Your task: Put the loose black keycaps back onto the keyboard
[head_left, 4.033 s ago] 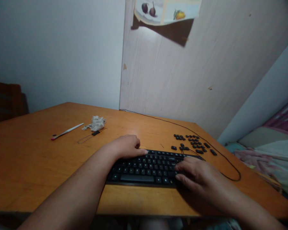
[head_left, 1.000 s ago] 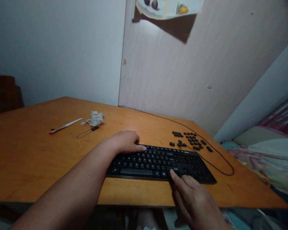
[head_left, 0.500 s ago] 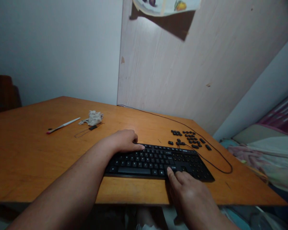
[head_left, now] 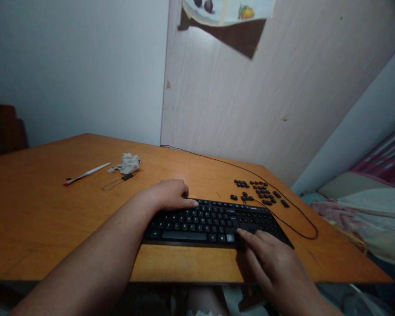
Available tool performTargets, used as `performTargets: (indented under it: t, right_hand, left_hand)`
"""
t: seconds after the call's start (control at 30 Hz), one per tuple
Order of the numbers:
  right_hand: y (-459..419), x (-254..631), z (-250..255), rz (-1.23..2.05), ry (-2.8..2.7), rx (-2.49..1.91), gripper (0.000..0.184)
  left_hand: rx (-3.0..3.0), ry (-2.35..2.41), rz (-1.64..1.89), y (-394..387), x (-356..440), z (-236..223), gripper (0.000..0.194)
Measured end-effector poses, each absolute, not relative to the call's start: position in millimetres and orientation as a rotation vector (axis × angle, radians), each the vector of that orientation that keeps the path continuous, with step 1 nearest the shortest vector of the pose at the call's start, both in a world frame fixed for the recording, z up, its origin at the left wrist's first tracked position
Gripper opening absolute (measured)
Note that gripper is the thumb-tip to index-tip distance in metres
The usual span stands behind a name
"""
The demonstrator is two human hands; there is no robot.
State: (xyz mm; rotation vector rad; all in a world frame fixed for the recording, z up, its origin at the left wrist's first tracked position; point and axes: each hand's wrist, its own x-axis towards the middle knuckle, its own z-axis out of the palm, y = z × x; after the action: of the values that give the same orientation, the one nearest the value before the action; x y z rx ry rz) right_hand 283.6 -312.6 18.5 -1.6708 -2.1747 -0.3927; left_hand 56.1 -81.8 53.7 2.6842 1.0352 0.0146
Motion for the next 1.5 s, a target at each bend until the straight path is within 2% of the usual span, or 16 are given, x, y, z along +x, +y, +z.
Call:
performTargets:
  t: [0.2, 0.57, 0.77, 0.93, 1.1, 1.3, 1.5]
  right_hand:
    - [-314, 277, 13, -0.348, -2.195, -1.583, 0.034]
    - [-298, 278, 11, -0.158, -2.119, -1.773, 0.025]
    - [-300, 272, 3, -0.454, -2.251, -1.753, 0.025]
    - [-302, 263, -10, -0.671, -2.277, -1.727, 0.033]
    - [-308, 274, 0, -0.459, -2.196, -1.773, 0.036]
    - [-314, 283, 10, -0.354, -2.159, -1.78, 0.037]
    - [-311, 276, 13, -0.211, -2.174, -1.786, 0.036]
  left_hand:
    - [2.692, 1.032, 0.028, -80, 56, 51, 0.066]
    - [2.689, 1.037, 0.034, -82, 56, 52, 0.066]
    - [2.64, 1.06, 0.001, -85, 57, 57, 0.066]
    - [2.649, 1.065, -0.033, -89, 61, 65, 0.065]
    - [2.709, 1.034, 0.004, -95, 62, 80, 0.064]
    - [2.729, 1.032, 0.025, -102, 76, 97, 0.051]
    - [2.71, 0.942, 0.077, -100, 109, 91, 0.043]
